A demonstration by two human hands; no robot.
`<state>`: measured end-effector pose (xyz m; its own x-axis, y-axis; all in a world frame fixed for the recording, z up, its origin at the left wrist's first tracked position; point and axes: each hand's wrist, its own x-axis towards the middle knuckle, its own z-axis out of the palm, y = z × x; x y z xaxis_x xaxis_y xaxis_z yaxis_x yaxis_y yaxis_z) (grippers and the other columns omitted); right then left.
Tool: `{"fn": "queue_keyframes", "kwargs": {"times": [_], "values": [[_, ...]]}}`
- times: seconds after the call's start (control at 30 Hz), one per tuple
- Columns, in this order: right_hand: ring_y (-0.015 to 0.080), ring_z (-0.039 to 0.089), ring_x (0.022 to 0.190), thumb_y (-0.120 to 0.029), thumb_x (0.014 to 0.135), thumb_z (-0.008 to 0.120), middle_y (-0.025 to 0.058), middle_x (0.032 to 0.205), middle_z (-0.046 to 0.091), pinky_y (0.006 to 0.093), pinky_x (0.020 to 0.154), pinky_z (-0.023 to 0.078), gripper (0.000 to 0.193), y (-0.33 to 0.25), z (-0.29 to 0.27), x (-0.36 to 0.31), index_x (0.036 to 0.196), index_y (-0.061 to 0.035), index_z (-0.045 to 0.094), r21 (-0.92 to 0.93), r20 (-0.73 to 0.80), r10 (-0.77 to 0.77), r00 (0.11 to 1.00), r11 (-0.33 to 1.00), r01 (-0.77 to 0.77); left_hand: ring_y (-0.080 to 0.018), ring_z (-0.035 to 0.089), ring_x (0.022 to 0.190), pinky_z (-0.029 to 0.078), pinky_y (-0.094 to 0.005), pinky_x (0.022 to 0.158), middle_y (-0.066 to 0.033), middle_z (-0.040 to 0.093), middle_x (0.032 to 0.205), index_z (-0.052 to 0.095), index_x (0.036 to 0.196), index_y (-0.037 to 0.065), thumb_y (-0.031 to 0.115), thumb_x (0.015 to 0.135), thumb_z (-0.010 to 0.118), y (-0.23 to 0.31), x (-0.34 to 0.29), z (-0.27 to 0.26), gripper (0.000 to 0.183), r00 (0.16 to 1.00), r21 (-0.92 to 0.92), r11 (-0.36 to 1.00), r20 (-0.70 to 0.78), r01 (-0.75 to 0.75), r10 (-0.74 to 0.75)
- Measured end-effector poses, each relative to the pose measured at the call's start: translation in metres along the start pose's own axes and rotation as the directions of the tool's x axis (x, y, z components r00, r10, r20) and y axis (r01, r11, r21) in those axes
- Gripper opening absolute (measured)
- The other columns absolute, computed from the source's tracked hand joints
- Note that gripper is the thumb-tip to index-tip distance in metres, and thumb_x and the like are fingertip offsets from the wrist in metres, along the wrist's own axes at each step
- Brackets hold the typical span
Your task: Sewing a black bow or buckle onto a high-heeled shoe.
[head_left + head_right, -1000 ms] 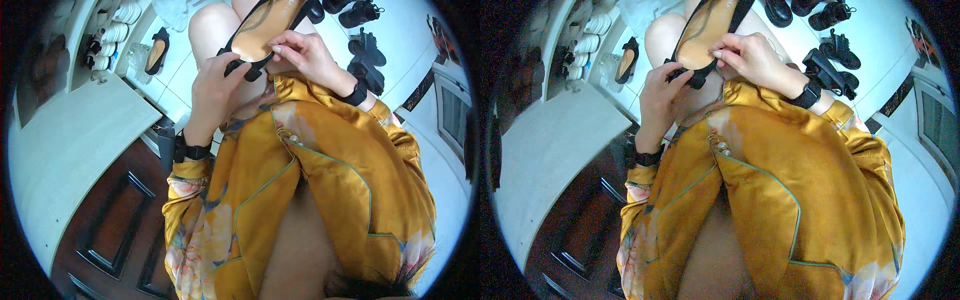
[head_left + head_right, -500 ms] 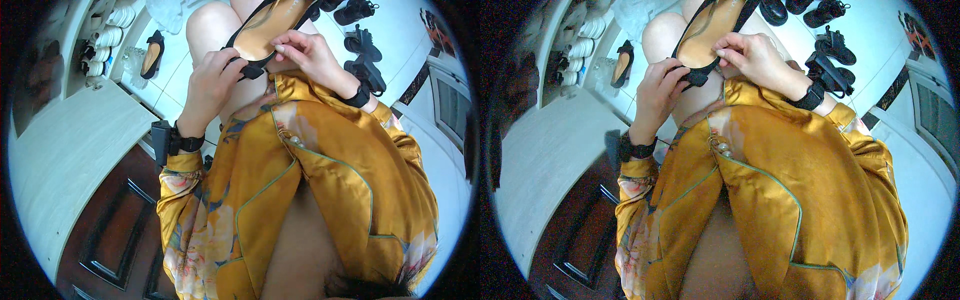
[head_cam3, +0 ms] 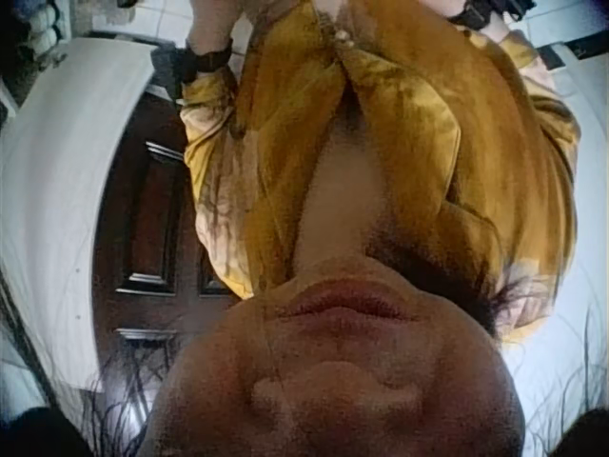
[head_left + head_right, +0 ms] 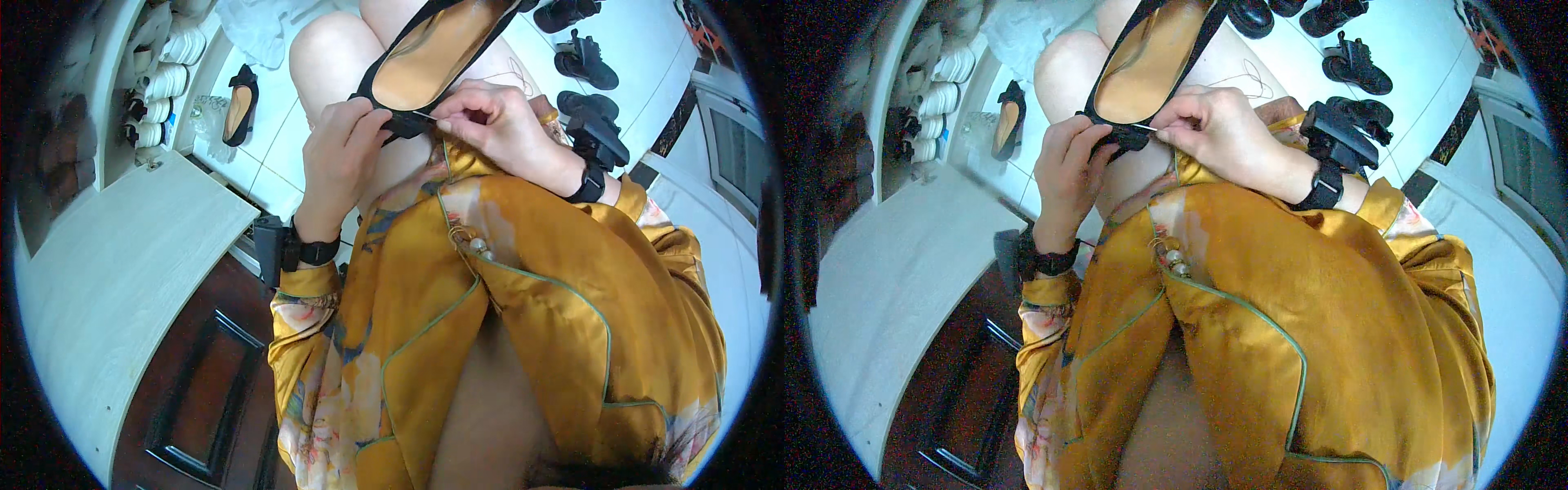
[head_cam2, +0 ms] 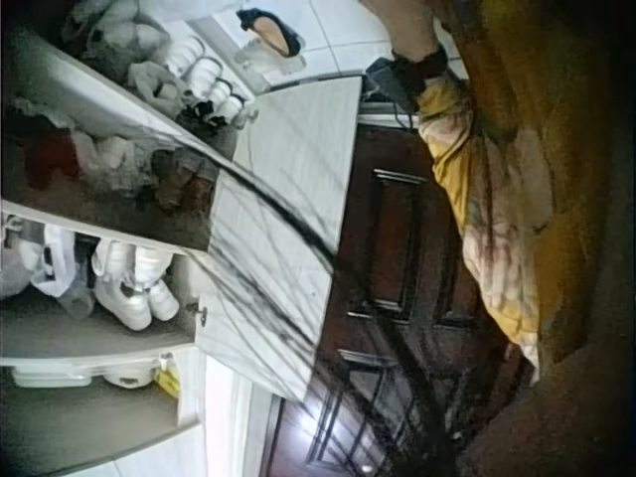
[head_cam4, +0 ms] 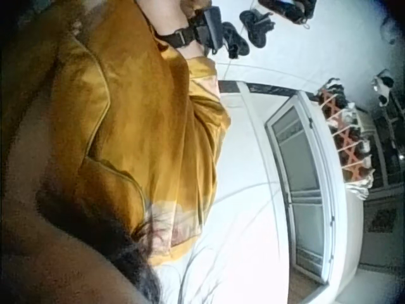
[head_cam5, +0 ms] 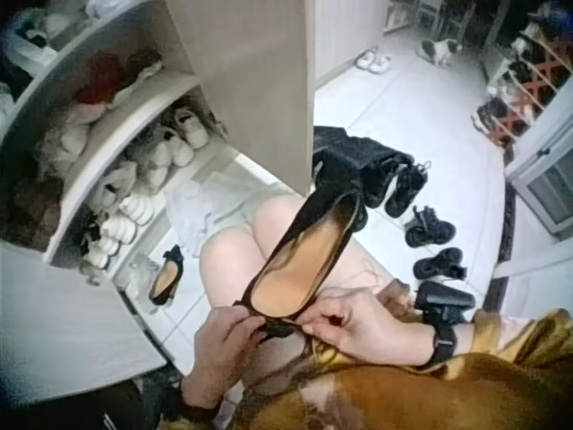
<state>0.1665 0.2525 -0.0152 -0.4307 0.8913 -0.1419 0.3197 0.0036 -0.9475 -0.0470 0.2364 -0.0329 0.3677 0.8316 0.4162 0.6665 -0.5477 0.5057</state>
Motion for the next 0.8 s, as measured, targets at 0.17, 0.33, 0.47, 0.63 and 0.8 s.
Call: {"fn": "queue_keyframes", "kwargs": {"times": [0.17,0.33,0.47,0.63,0.8], "values": [[0.0041,0.050,0.068,0.000,0.078,0.062,0.0000,0.074,0.053,0.0187,0.059,0.041,0.003,0.003,0.004,0.001,0.081,0.0005,0.063,-0.017,0.005,0.066,0.998,0.998,-0.066,-0.0237,0.054,0.075,0.045,-0.0321,0.060,-0.0060,0.054,0.085,0.060,0.084,0.006,0.000,0.059,0.067,0.000,-0.001,0.001,0.026,1.000,-0.010,1.000,-0.023,-0.006,0.006],[0.0039,0.045,0.061,-0.001,0.076,0.063,-0.0010,0.068,0.050,0.0193,0.053,0.037,0.003,0.007,0.010,-0.001,0.079,-0.0005,0.063,0.008,-0.033,0.053,0.998,0.999,-0.052,-0.0228,0.054,0.073,0.045,-0.0312,0.059,-0.0061,0.055,0.082,0.061,0.082,0.006,0.000,0.059,0.069,0.000,-0.005,0.007,0.025,0.998,-0.026,1.000,-0.064,0.012,-0.014],[0.0044,0.046,0.060,-0.001,0.075,0.063,-0.0005,0.066,0.050,0.0200,0.052,0.038,0.004,0.010,0.010,0.002,0.079,-0.0013,0.064,-0.098,-0.011,-0.020,1.000,0.995,0.018,-0.0215,0.054,0.072,0.045,-0.0294,0.058,-0.0063,0.055,0.080,0.062,0.081,0.007,0.000,0.059,0.072,-0.001,-0.007,0.009,0.025,0.996,-0.009,1.000,-0.089,0.005,-0.006],[0.0095,0.050,0.058,-0.001,0.073,0.063,0.0027,0.067,0.052,0.0222,0.052,0.040,0.007,0.013,0.013,0.005,0.079,-0.0035,0.064,-0.208,0.003,-0.110,0.994,0.972,0.108,-0.0232,0.053,0.072,0.043,-0.0321,0.058,-0.0056,0.054,0.081,0.060,0.082,0.008,0.001,0.060,0.065,-0.001,-0.009,0.011,0.023,0.994,-0.029,0.999,-0.106,0.014,-0.017],[0.0123,0.053,0.060,-0.002,0.073,0.063,0.0041,0.068,0.054,0.0234,0.053,0.042,0.007,0.013,0.010,0.005,0.079,-0.0037,0.065,-0.249,0.023,-0.136,0.990,0.959,0.138,-0.0231,0.053,0.071,0.043,-0.0319,0.058,-0.0060,0.054,0.081,0.061,0.081,0.008,0.000,0.060,0.064,-0.001,-0.010,0.013,0.023,0.992,-0.035,0.999,-0.116,0.042,-0.045]]}}
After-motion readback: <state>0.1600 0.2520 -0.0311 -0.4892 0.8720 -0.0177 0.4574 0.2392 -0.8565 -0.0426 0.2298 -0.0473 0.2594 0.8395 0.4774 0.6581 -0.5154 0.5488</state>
